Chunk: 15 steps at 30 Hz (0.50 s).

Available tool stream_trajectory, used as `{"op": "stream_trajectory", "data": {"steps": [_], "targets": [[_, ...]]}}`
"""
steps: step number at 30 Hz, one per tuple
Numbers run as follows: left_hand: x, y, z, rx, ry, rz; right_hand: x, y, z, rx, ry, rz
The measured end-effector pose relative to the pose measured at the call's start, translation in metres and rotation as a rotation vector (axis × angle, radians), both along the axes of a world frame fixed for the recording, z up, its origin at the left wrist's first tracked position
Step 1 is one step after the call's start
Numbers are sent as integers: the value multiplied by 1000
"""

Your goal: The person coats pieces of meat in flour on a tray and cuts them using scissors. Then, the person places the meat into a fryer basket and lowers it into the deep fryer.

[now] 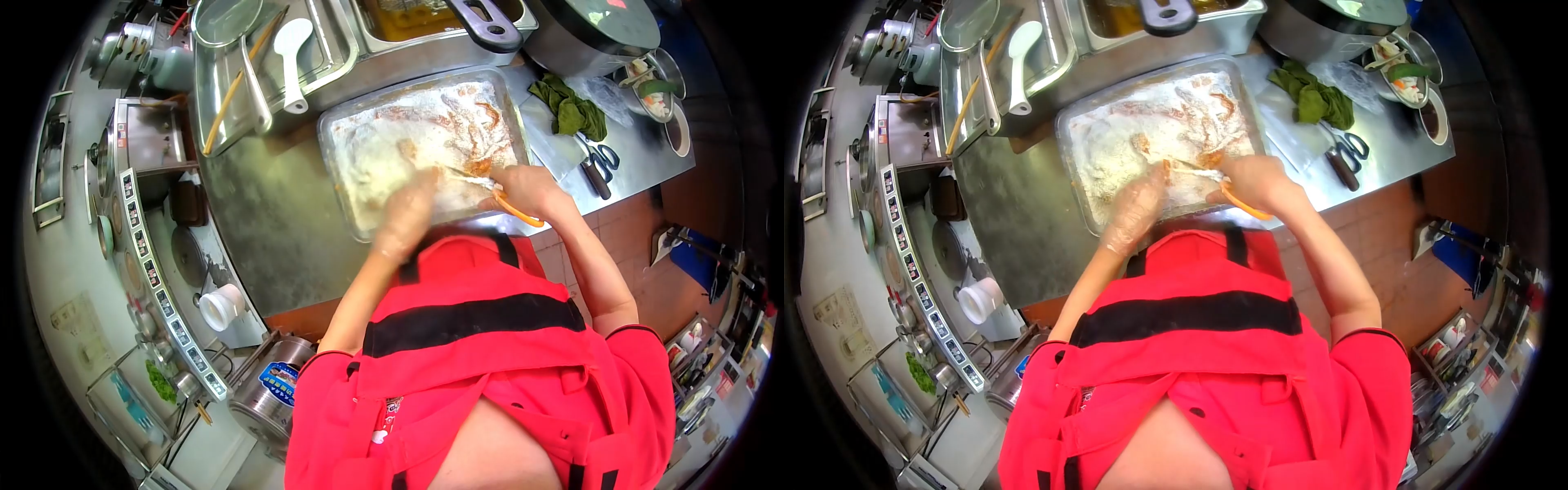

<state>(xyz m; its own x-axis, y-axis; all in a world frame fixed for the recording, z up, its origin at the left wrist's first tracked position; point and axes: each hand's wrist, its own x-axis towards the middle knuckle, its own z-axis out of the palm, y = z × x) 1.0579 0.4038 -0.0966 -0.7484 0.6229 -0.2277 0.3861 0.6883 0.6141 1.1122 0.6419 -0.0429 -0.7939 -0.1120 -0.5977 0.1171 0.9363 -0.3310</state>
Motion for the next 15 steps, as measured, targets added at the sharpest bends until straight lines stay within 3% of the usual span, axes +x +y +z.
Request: {"op": "stream_trajectory", "data": {"steps": [3, 6, 9, 15], "targets": [[1, 0, -1, -220, 5, -156, 16, 4, -4, -82, 61, -67], [-6, -13, -4, -20, -121, -88, 36, 5, -13, -131, 105, -150], [-17, -14, 23, -40, -253, 1, 50, 4, -16, -185, 111, -234], [-38, -18, 28, -123, 71, -143, 68, 2, -11, -296, 151, -339]]}}
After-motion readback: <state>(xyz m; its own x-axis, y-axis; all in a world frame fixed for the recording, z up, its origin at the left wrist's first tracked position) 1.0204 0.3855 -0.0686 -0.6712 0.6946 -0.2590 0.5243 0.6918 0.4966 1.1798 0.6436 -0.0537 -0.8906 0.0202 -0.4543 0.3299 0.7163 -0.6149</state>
